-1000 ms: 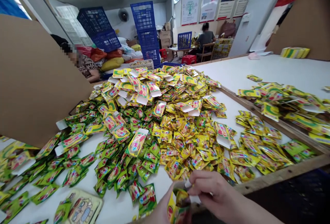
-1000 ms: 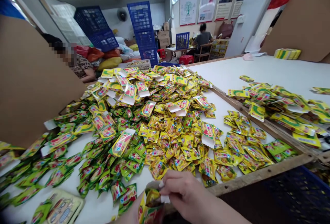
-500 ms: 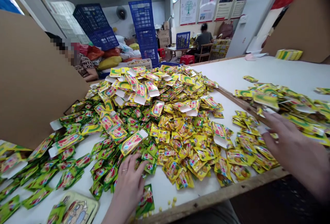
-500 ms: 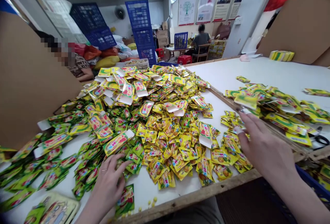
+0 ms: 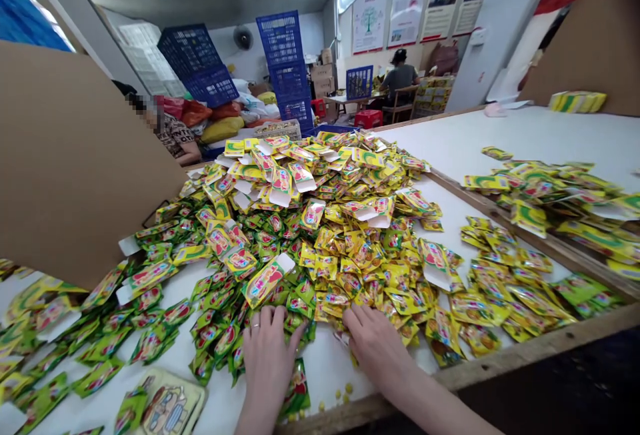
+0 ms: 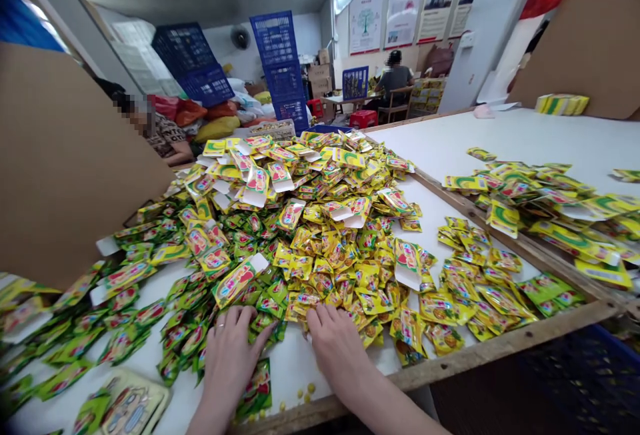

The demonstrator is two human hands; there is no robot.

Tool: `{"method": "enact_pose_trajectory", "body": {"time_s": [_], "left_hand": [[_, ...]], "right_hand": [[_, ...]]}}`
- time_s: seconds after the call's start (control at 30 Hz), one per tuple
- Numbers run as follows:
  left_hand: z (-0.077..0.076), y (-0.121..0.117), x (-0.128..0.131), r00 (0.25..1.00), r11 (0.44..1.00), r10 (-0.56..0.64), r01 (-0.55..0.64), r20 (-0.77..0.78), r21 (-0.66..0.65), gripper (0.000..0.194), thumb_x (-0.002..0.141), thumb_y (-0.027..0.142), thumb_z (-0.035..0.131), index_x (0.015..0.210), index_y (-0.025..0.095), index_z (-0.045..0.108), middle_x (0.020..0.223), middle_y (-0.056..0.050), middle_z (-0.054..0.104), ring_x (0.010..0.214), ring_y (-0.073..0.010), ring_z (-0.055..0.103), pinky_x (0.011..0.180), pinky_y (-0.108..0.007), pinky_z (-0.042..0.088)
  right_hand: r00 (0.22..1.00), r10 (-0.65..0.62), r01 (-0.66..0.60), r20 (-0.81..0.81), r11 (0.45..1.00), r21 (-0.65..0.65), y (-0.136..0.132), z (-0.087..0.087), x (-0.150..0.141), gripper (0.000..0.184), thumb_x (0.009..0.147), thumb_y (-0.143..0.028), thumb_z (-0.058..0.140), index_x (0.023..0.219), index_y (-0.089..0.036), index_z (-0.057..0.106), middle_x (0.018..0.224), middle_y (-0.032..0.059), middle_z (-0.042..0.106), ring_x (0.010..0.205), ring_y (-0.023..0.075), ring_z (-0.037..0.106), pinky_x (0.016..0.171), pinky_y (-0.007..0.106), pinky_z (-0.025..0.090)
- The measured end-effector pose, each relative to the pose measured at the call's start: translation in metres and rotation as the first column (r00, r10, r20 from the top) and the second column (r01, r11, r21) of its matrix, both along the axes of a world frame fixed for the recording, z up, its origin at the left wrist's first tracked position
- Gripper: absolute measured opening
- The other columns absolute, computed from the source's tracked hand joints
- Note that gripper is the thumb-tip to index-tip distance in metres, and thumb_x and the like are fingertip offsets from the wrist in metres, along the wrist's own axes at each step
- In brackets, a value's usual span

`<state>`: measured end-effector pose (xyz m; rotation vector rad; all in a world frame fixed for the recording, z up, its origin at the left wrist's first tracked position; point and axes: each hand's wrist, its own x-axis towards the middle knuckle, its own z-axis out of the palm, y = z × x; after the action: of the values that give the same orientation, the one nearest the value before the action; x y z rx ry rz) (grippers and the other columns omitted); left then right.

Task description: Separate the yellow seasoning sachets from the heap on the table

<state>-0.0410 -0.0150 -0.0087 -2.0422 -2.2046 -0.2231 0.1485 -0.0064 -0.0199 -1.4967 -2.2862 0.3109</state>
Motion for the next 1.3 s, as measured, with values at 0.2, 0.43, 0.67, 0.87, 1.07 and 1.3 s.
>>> {"method": "enact_pose_trajectory", "body": {"time_s": [0.2,0.43,0.67,0.87,1.07,1.3], "left_hand": [[-0.012,-0.013,-0.013,0.838,0.997,-0.073,0.064,0.541,0.036,0.022,0.081,0.042,0.046,0.083,0.022,0.056,0.087,-0.005,0.063,0.087,-0.0255,0.058,0.076,-0.04,0.043],[-0.028,-0.04,0.008,0.281,0.976,-0.054,-0.189,0.958,0.11,0.028,0.07,0.047,0.061,0.072,0.02,0.057,0.09,-0.009,0.069,0.088,-0.0232,0.065,0.075,-0.031,0.052],[-0.013,-0.04,0.03,-0.125,0.983,-0.024,-0.183,0.992,0.0,0.055,0.068,0.045,0.067,0.114,0.021,0.05,0.095,-0.007,0.071,0.088,-0.0201,0.067,0.074,-0.026,0.055],[-0.01,-0.034,0.027,0.198,0.994,-0.111,0.029,0.974,0.107,0.028,0.074,0.04,0.061,0.092,0.02,0.065,0.094,-0.008,0.067,0.089,-0.0224,0.064,0.079,-0.033,0.053],[0.04,0.031,-0.031,0.914,0.949,-0.27,0.199,0.301,0.246,0.041,0.085,0.038,0.041,0.12,0.017,0.047,0.116,-0.013,0.052,0.112,-0.0271,0.045,0.098,-0.046,0.034],[0.056,0.077,-0.057,0.964,0.964,-0.264,0.264,-0.012,-0.001,0.026,0.072,0.037,0.058,0.089,0.017,0.059,0.092,-0.011,0.062,0.098,-0.0355,0.05,0.083,-0.049,0.039]], "right_hand": [[0.417,-0.482,-0.319,-0.771,0.716,-0.62,-0.009,0.009,0.006,0.031,0.072,-0.041,0.061,0.073,-0.023,0.036,0.062,-0.0056,0.051,0.047,0.0134,0.053,0.044,0.025,0.043],[0.046,-0.515,-0.29,-0.856,0.813,-0.505,-0.02,0.007,-0.036,0.04,0.053,-0.033,0.08,0.065,-0.019,0.045,0.066,-0.0056,0.047,0.064,0.0098,0.047,0.062,0.02,0.042],[0.041,-0.407,-0.308,-0.912,0.864,-0.4,-0.024,0.0,-0.04,0.03,0.067,-0.024,0.073,0.076,-0.021,0.045,0.065,-0.0072,0.047,0.058,0.008,0.043,0.052,0.018,0.038],[0.216,-0.309,-0.55,-0.926,0.745,-0.377,-0.019,0.008,-0.012,0.029,0.073,-0.027,0.065,0.099,-0.021,0.055,0.078,-0.0003,0.061,0.07,0.0139,0.057,0.067,0.029,0.048],[0.425,-0.232,-0.299,-0.875,0.876,-0.378,-0.012,0.014,0.021,0.023,0.078,-0.026,0.057,0.1,-0.02,0.06,0.086,0.0037,0.063,0.07,0.0159,0.058,0.06,0.027,0.05],[0.383,-0.247,-0.269,-0.89,0.892,-0.363,-0.007,0.021,0.04,0.023,0.08,-0.032,0.058,0.1,-0.021,0.058,0.081,0.0016,0.06,0.068,0.0143,0.056,0.059,0.024,0.05]]}}
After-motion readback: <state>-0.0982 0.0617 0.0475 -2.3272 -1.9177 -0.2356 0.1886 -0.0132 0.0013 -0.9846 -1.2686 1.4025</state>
